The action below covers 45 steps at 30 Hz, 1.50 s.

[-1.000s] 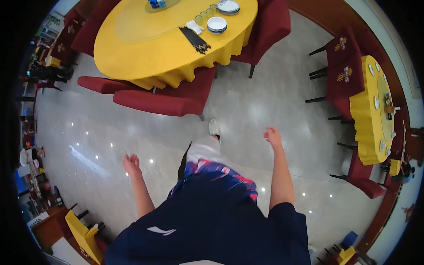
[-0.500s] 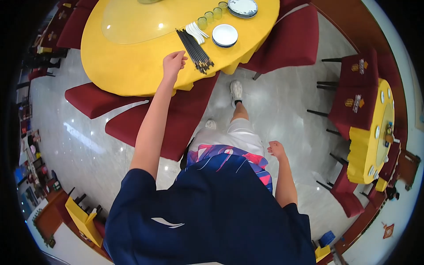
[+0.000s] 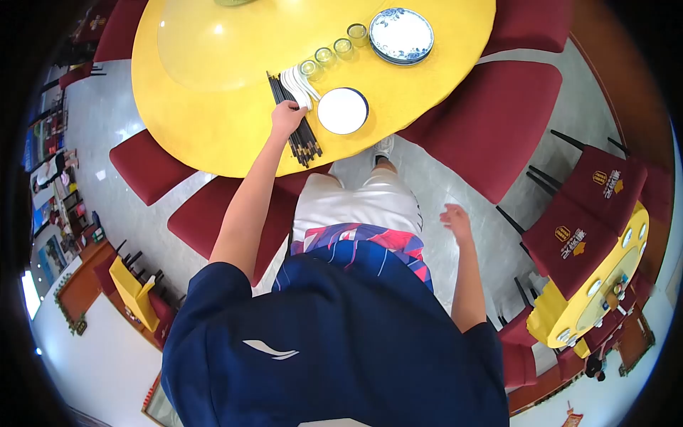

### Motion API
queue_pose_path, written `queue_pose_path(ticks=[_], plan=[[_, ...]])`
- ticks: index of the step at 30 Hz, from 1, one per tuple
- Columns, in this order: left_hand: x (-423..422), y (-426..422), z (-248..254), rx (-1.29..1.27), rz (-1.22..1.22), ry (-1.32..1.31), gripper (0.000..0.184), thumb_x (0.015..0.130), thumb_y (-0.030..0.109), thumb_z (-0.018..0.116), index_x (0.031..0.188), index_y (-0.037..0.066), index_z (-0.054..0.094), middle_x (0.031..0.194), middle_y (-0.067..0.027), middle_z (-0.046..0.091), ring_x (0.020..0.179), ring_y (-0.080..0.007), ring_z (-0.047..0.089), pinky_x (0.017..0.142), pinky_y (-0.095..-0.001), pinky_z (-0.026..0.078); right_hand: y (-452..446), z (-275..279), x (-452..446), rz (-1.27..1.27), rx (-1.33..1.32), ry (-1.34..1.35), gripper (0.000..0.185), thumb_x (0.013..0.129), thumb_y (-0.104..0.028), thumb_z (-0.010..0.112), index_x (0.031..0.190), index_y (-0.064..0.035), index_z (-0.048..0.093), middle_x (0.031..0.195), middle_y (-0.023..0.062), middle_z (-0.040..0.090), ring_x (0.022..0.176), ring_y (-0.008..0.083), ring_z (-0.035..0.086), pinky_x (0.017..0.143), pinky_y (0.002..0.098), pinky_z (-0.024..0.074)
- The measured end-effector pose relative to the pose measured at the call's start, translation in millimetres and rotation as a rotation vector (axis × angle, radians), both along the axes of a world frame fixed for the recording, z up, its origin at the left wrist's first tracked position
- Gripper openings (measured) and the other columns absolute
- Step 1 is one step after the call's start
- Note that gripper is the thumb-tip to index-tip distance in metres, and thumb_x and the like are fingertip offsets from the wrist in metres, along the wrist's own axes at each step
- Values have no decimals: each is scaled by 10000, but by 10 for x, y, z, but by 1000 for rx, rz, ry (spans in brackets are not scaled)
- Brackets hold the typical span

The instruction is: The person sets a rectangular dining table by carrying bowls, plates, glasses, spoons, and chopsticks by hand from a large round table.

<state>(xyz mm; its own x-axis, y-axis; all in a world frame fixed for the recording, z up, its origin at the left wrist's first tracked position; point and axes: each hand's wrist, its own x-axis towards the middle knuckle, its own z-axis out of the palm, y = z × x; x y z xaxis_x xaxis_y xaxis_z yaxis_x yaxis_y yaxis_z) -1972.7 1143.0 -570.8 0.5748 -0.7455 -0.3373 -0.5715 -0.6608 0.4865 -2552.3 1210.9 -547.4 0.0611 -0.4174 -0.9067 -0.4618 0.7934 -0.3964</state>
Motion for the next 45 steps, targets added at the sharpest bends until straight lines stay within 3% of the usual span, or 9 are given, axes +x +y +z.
queue_pose_path(ticks=[8, 18, 26, 34, 38, 40, 45], plan=[[156, -127, 36, 113, -24, 75, 397, 677, 307, 832, 841, -18, 672, 868, -196, 690, 853, -342, 671, 774, -397, 535, -797, -1, 242, -52, -59, 39, 364, 976, -354, 501, 1224, -107, 601, 1008, 81, 686, 909, 153, 656, 771, 314, 503], [224, -126, 65, 93, 15, 212, 365, 650, 258, 867, 819, 6, 664, 773, -131, 693, 748, -234, 681, 716, -346, 540, -350, 68, 692, 50, 56, 12, 338, 976, -334, 500, 1213, -113, 594, 995, 92, 689, 883, 181, 660, 758, 334, 509], [273, -122, -5, 85, 18, 243, 375, 654, 265, 869, 841, 7, 671, 788, -129, 703, 765, -236, 686, 737, -339, 544, -101, 104, 691, -24, 78, 44, 345, 972, -326, 504, 1217, -97, 590, 1009, 100, 685, 880, 192, 659, 765, 345, 509], [180, -294, 217, 124, -71, 175, 415, 662, 315, 802, 854, -37, 695, 872, -227, 700, 865, -364, 687, 799, -410, 544, 21, 138, 814, -41, 91, 49, 350, 981, -322, 479, 1233, -102, 582, 1006, 88, 679, 880, 172, 647, 779, 332, 514], [104, -241, 24, 39, -8, 89, 355, 704, 316, 760, 803, -23, 720, 778, -200, 702, 781, -329, 698, 745, -380, 547, 5, 207, 873, -53, 84, 44, 352, 981, -322, 481, 1237, -100, 578, 1005, 85, 675, 867, 165, 641, 766, 326, 514], [75, -243, -29, 45, 85, 146, 460, 692, 343, 788, 869, -68, 682, 890, -276, 683, 884, -394, 680, 809, -440, 544, -11, 225, 885, -55, 93, 64, 348, 980, -322, 488, 1235, -103, 579, 995, 81, 679, 865, 160, 644, 755, 319, 513], [64, -346, 8, 102, 77, 112, 470, 715, 352, 777, 850, -85, 672, 890, -291, 678, 894, -406, 678, 804, -453, 546, -20, 194, 825, -78, 82, 43, 341, 978, -324, 496, 1224, -106, 585, 975, 75, 685, 853, 157, 647, 751, 313, 511]])
